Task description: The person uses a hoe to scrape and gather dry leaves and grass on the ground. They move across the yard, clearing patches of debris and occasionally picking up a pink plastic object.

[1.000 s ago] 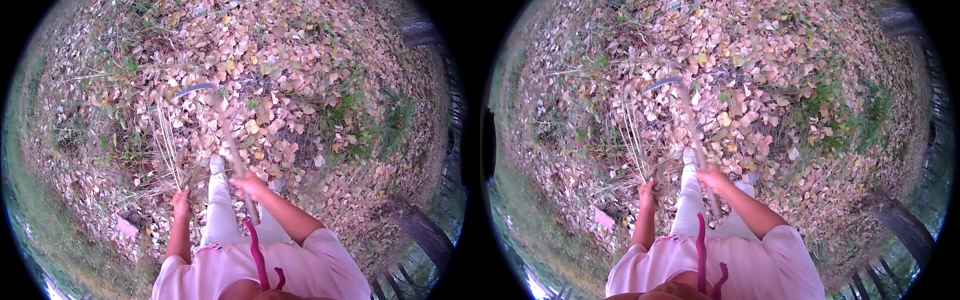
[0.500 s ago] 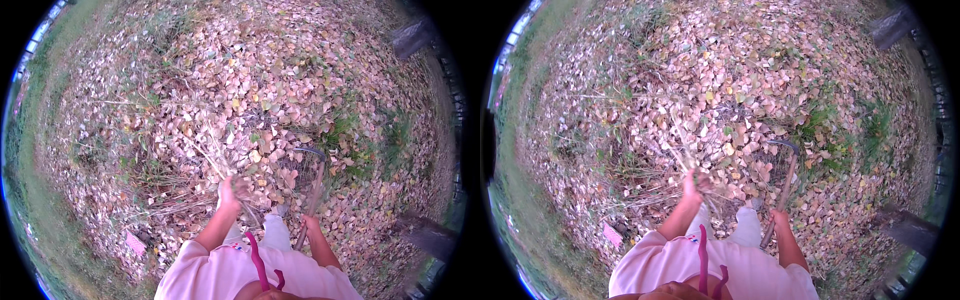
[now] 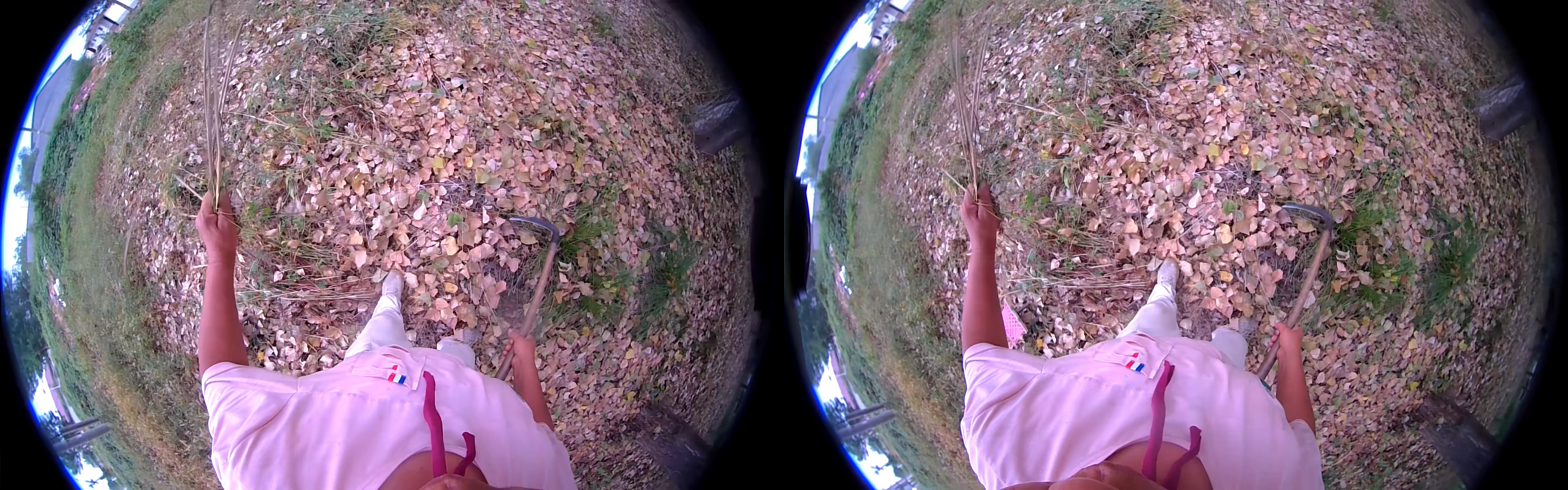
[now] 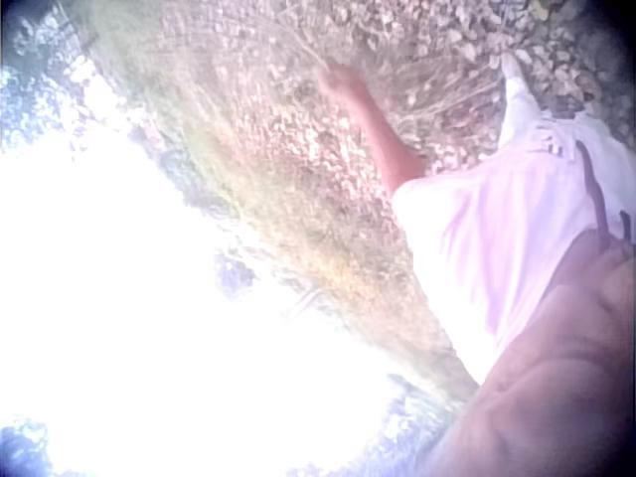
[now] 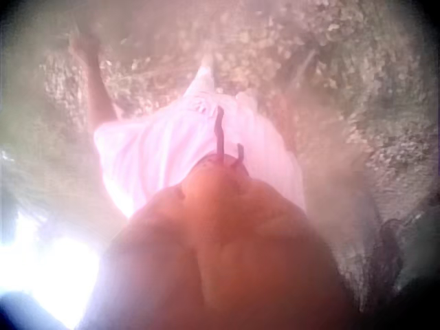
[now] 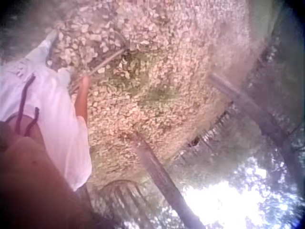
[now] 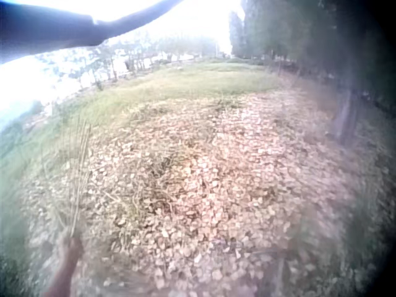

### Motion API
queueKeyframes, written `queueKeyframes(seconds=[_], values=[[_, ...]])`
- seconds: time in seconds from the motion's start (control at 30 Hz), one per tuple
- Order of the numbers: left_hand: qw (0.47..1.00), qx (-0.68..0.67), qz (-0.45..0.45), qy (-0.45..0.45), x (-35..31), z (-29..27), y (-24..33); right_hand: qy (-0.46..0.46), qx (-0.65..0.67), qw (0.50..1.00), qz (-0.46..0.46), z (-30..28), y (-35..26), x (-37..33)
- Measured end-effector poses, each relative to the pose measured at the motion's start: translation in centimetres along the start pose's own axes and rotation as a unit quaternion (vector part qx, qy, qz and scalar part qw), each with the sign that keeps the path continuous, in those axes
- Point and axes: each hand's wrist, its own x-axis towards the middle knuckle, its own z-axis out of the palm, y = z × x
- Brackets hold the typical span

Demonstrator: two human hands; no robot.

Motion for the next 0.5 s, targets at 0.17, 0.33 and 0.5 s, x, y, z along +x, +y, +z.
queueKeyframes(seconds=[0.17,0.33,0.5], values=[[0.951,0.252,-0.089,-0.158,-3.0,1.4,-13.1,-0.003,-0.038,0.999,-0.008,4.0,-1.4,-1.4],[0.817,0.281,-0.208,-0.458,-9.9,4.8,-26.5,-0.012,-0.073,0.997,-0.026,8.5,-4.1,-2.1],[0.788,0.082,-0.415,-0.448,-8.2,8.2,-24.7,0.009,-0.051,0.998,-0.028,10.8,-6.1,-2.0]])
